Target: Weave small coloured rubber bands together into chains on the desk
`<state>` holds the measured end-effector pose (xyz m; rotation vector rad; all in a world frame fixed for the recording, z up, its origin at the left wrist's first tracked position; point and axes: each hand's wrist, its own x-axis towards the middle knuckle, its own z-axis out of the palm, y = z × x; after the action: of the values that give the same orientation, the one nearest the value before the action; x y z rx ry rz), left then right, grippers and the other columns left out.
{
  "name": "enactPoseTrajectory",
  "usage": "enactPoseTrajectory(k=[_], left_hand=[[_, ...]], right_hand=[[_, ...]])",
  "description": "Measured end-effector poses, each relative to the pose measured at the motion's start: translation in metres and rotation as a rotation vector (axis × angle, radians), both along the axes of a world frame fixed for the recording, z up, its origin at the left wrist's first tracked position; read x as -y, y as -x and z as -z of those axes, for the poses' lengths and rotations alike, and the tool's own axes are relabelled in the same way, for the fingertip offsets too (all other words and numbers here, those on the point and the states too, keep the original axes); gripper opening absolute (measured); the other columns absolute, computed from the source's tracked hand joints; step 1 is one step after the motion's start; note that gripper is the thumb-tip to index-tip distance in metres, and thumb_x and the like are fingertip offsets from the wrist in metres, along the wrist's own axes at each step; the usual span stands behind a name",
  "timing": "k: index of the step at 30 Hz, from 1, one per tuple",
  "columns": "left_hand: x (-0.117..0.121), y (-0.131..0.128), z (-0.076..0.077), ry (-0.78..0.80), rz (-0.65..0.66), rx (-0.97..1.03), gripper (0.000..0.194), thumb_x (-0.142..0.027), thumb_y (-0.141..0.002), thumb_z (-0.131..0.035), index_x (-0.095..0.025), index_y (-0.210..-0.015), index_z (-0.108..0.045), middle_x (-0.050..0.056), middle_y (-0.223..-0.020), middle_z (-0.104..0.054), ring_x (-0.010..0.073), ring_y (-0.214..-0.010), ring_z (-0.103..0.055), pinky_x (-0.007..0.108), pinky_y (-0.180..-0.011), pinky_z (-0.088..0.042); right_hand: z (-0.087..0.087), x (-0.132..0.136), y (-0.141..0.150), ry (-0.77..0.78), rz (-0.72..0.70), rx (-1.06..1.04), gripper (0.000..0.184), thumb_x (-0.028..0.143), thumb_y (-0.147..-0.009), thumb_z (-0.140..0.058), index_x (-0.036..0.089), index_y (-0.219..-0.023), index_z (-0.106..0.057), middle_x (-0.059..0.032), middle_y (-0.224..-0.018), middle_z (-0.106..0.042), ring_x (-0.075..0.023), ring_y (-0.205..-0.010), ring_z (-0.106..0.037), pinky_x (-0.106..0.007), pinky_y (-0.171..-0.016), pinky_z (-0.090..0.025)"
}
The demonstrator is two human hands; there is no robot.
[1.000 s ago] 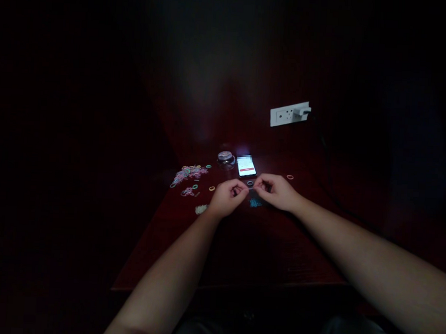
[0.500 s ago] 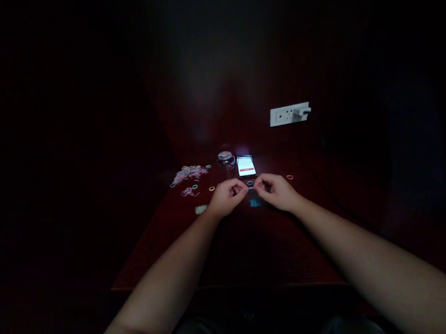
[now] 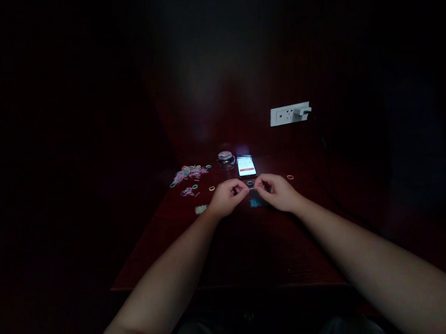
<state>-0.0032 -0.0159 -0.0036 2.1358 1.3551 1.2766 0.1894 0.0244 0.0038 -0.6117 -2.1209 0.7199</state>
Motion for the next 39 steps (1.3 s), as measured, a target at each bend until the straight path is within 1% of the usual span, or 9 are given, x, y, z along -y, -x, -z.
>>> enactPoseTrajectory(k=[5,8,12,18,22,26,33,39], left_hand=[[-0.0006,-0.0009,0.0002,-0.01,0.011,-0.022,0.017,-0.031,-0.082,-0.061,-0.015,-0.078,-0.066,0.002,-0.073,-0.064,0.0111,-0.065,-0.053,0.022,-0.059,-0.04],[-0.0018,-0.0015,0.0021,-0.02,0.011,0.001,0.018,-0.031,-0.083,-0.059,-0.015,-0.08,-0.065,0.002,-0.074,-0.064,0.0109,-0.066,-0.053,0.022,-0.059,-0.04],[-0.0024,-0.0018,0.0043,-0.006,0.009,0.036,0.018,-0.031,-0.083,-0.059,-0.014,-0.084,-0.065,0.002,-0.076,-0.064,0.0106,-0.066,-0.053,0.021,-0.059,-0.04],[0.0004,-0.0014,0.0025,0.015,0.009,0.055,0.02,-0.032,-0.082,-0.06,-0.015,-0.09,-0.067,0.003,-0.078,-0.066,0.0104,-0.065,-0.053,0.021,-0.058,-0.041],[0.0001,-0.0018,0.0024,0.038,0.007,0.087,0.023,-0.036,-0.082,-0.061,-0.014,-0.086,-0.068,0.003,-0.075,-0.066,0.0105,-0.062,-0.053,0.021,-0.056,-0.041],[-0.0021,-0.0019,0.0047,0.055,-0.001,0.107,0.023,-0.036,-0.08,-0.063,-0.014,-0.081,-0.067,0.002,-0.071,-0.065,0.01,-0.06,-0.053,0.021,-0.055,-0.04],[-0.0014,-0.0026,0.0041,0.044,-0.004,0.116,0.021,-0.034,-0.079,-0.064,-0.014,-0.083,-0.067,0.002,-0.07,-0.064,0.0092,-0.059,-0.051,0.021,-0.054,-0.039],[0.0006,-0.0039,0.0017,0.065,-0.001,0.125,0.021,-0.033,-0.079,-0.064,-0.013,-0.084,-0.068,0.003,-0.07,-0.064,0.0094,-0.059,-0.052,0.021,-0.055,-0.04]], right_hand=[[0.0012,-0.0004,0.0003,0.006,-0.002,-0.009,0.008,0.022,-0.079,-0.055,0.016,-0.073,-0.055,-0.0002,-0.067,-0.052,-0.0113,-0.06,-0.046,-0.023,-0.055,-0.038],[0.0032,-0.0018,0.0009,0.018,0.003,-0.02,0.008,0.023,-0.079,-0.054,0.016,-0.074,-0.055,0.0002,-0.066,-0.051,-0.0113,-0.06,-0.046,-0.023,-0.055,-0.038],[0.0032,-0.0019,0.0014,0.013,0.009,-0.019,0.008,0.023,-0.08,-0.054,0.016,-0.076,-0.056,-0.0008,-0.067,-0.053,-0.0116,-0.06,-0.047,-0.024,-0.056,-0.039],[0.0014,-0.0008,0.0014,-0.011,0.026,-0.034,0.008,0.023,-0.079,-0.055,0.016,-0.075,-0.057,-0.001,-0.067,-0.055,-0.0116,-0.06,-0.048,-0.024,-0.056,-0.04],[0.0023,-0.0015,0.0013,-0.016,0.015,-0.032,0.007,0.023,-0.08,-0.055,0.016,-0.076,-0.058,-0.0015,-0.069,-0.056,-0.0121,-0.061,-0.049,-0.024,-0.057,-0.041],[0.0017,-0.0011,0.0012,-0.024,0.019,-0.023,0.008,0.023,-0.08,-0.055,0.016,-0.076,-0.058,-0.002,-0.07,-0.057,-0.0124,-0.061,-0.049,-0.024,-0.057,-0.041],[-0.0013,0.0018,0.001,-0.024,0.023,-0.013,0.007,0.022,-0.079,-0.056,0.017,-0.077,-0.059,-0.002,-0.07,-0.057,-0.0125,-0.062,-0.05,-0.024,-0.058,-0.041],[0.0004,0.0004,0.001,-0.019,0.02,-0.021,0.005,0.02,-0.079,-0.055,0.016,-0.078,-0.058,-0.0022,-0.071,-0.057,-0.0121,-0.061,-0.05,-0.024,-0.057,-0.041]])
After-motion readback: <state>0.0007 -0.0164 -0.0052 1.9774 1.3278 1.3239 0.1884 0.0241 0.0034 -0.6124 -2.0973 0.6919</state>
